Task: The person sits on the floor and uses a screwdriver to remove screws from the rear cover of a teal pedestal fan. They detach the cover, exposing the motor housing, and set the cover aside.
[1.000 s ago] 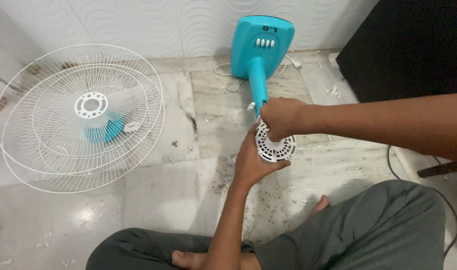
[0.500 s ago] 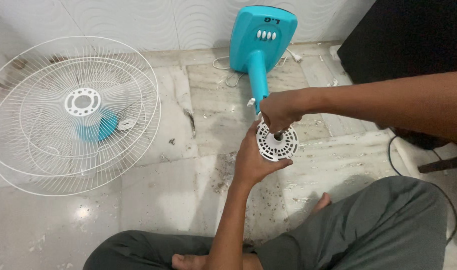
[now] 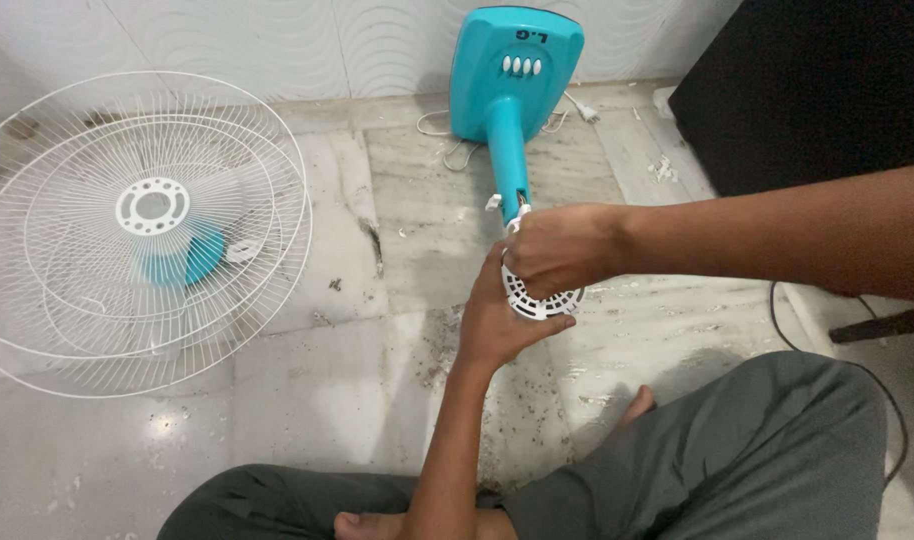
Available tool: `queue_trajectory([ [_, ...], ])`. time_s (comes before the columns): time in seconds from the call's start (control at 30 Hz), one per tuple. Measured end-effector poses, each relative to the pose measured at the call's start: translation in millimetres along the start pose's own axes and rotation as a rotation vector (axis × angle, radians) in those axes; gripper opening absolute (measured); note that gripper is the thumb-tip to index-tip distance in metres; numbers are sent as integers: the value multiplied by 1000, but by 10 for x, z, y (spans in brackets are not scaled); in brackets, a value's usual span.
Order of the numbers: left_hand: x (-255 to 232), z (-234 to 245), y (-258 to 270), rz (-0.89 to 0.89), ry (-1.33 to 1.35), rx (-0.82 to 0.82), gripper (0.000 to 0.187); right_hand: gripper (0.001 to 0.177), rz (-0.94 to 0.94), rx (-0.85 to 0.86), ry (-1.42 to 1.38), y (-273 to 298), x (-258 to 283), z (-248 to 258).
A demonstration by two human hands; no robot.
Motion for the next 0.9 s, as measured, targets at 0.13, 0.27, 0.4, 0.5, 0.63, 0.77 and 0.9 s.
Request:
queue_trajectory([
  [0.13,-30,27,5,-61,-84,-11,113,19,-36,28,0,-44,-9,13],
  [0.27,44,10,22,46,-106,-2,109,8,-255,95,-272,-143,-181,-94],
  [0.4,-12,-5,25,-59,-96,-8,120,23,-485,161,-623,-44,-381,-342],
  [0.5,-20,-2,37,-79,-86,-15,122,19,-579,240,-911,35,-357,-519],
  [0.63,2,-20,21,-42,-88,3,124,21,-717,247,-1155,96,-366,-631],
  [0.77,-4,-9,20,-57,-100,-9,124,21,-797,349,-1280,115,-391,-694],
  [0.9,-18,1,39,-77,-66,-5,119,18,-770,266,-1146,30,-409,-604],
])
Point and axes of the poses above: each hand's wrist, its own y-axis away from the middle knuckle, its own z-axis out of the back of the hand, x = y × z, the point moved 6 cm from there along -y, towards the middle knuckle, and after that the axes turned 5 degrees about y, right-handed, at the moved point
